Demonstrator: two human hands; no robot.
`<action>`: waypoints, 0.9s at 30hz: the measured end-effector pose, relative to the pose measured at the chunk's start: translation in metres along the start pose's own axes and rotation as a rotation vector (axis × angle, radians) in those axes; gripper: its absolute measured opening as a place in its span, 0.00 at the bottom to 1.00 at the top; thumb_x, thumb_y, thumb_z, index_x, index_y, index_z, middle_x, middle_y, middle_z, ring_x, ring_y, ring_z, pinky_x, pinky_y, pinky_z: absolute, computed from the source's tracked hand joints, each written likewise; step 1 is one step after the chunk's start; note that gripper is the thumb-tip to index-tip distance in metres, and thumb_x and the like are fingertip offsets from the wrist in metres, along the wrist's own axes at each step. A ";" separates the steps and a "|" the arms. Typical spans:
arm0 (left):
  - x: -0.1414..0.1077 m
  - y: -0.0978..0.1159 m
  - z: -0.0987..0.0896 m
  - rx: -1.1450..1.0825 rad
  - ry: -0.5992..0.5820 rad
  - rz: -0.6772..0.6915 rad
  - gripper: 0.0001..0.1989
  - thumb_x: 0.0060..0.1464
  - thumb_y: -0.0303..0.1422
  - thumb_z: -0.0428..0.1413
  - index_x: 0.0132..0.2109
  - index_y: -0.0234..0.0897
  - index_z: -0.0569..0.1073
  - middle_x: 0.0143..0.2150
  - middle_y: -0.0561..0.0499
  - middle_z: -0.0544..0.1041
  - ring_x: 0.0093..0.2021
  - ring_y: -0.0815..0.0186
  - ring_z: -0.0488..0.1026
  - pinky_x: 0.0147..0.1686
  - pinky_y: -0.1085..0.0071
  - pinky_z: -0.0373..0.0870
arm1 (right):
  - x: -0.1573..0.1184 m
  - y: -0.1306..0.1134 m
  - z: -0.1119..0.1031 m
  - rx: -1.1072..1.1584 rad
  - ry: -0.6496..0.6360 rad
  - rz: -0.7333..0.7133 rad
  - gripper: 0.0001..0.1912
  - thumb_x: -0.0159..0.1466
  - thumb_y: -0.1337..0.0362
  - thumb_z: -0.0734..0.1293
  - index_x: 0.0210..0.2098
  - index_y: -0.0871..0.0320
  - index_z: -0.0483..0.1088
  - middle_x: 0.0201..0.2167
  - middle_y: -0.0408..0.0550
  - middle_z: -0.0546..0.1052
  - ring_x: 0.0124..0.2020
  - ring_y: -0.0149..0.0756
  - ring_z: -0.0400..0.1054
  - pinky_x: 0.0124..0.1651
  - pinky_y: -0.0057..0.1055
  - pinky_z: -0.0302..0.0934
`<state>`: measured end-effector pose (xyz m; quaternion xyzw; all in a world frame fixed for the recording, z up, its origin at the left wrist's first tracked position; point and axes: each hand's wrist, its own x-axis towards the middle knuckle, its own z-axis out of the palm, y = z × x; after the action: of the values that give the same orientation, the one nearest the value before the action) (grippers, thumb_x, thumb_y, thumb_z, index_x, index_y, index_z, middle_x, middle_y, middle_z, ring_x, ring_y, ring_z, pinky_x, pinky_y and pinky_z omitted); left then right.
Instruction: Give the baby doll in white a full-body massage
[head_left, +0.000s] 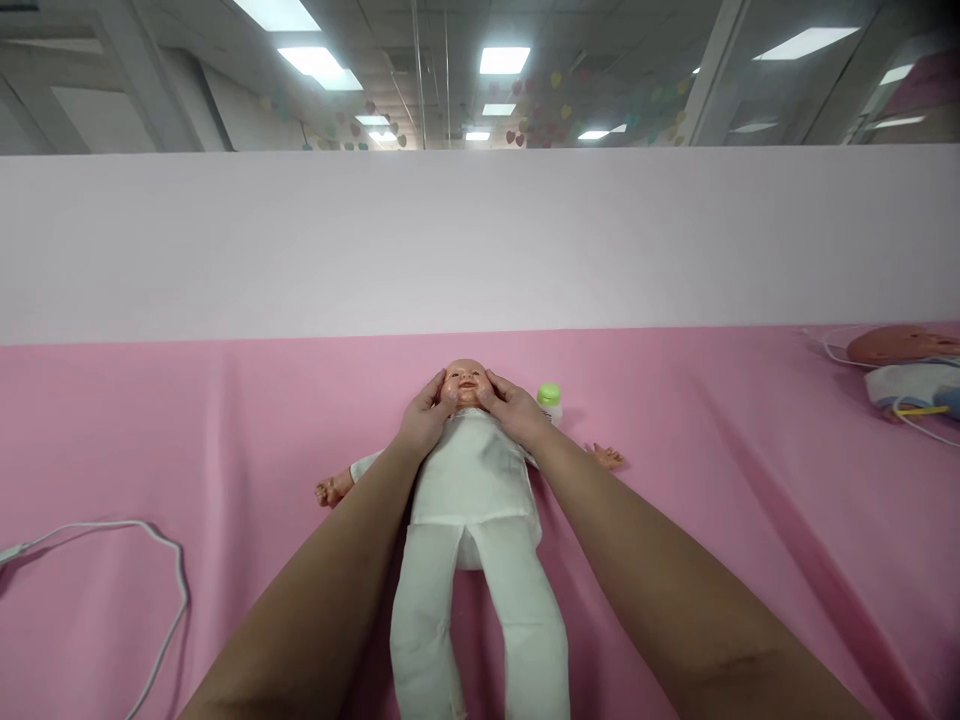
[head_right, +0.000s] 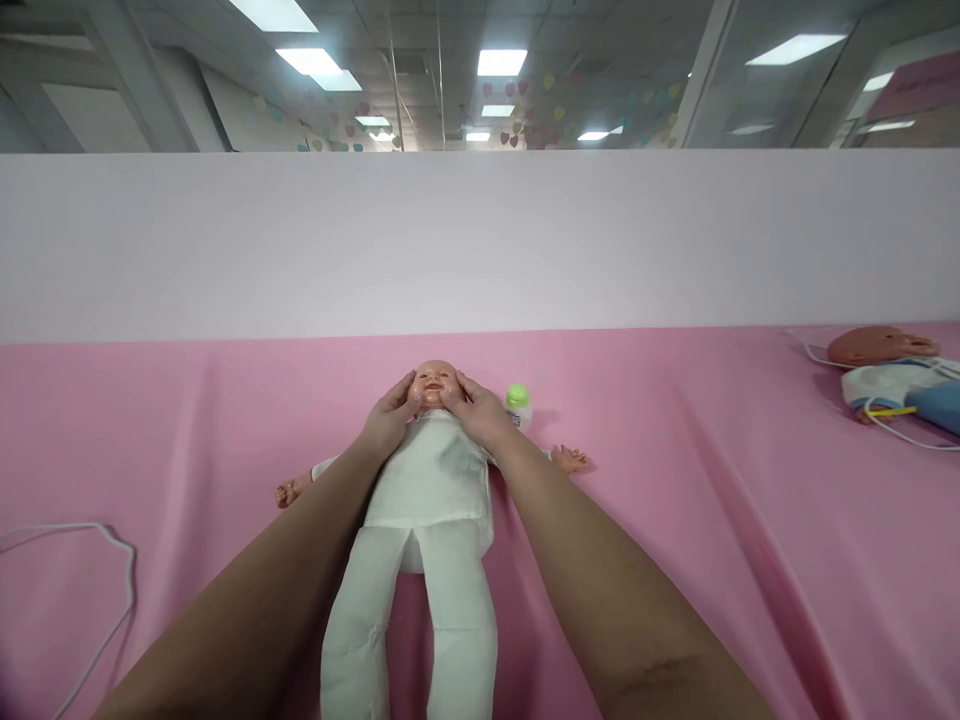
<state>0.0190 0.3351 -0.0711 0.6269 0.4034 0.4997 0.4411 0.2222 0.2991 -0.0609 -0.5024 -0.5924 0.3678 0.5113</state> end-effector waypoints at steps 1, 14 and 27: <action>-0.002 0.002 0.000 0.028 -0.007 0.000 0.41 0.56 0.47 0.65 0.72 0.41 0.63 0.71 0.45 0.68 0.69 0.52 0.66 0.68 0.58 0.63 | -0.002 -0.003 0.000 -0.037 -0.003 -0.007 0.43 0.61 0.42 0.74 0.70 0.50 0.62 0.67 0.48 0.70 0.68 0.48 0.64 0.72 0.46 0.56; -0.001 -0.001 0.000 0.032 -0.021 0.030 0.43 0.55 0.44 0.66 0.73 0.39 0.61 0.70 0.42 0.69 0.67 0.51 0.68 0.66 0.57 0.66 | 0.001 -0.001 0.003 0.017 0.002 -0.023 0.42 0.60 0.51 0.77 0.69 0.51 0.63 0.66 0.48 0.72 0.65 0.45 0.67 0.68 0.44 0.62; 0.003 -0.006 0.000 -0.105 0.010 -0.014 0.33 0.62 0.44 0.59 0.71 0.39 0.66 0.70 0.45 0.69 0.70 0.54 0.65 0.69 0.57 0.59 | 0.006 0.010 0.001 0.286 -0.075 0.025 0.34 0.67 0.42 0.68 0.68 0.48 0.66 0.66 0.44 0.71 0.67 0.45 0.66 0.72 0.48 0.57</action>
<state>0.0192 0.3396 -0.0761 0.5974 0.3830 0.5203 0.4750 0.2236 0.3076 -0.0689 -0.4174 -0.5464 0.4733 0.5507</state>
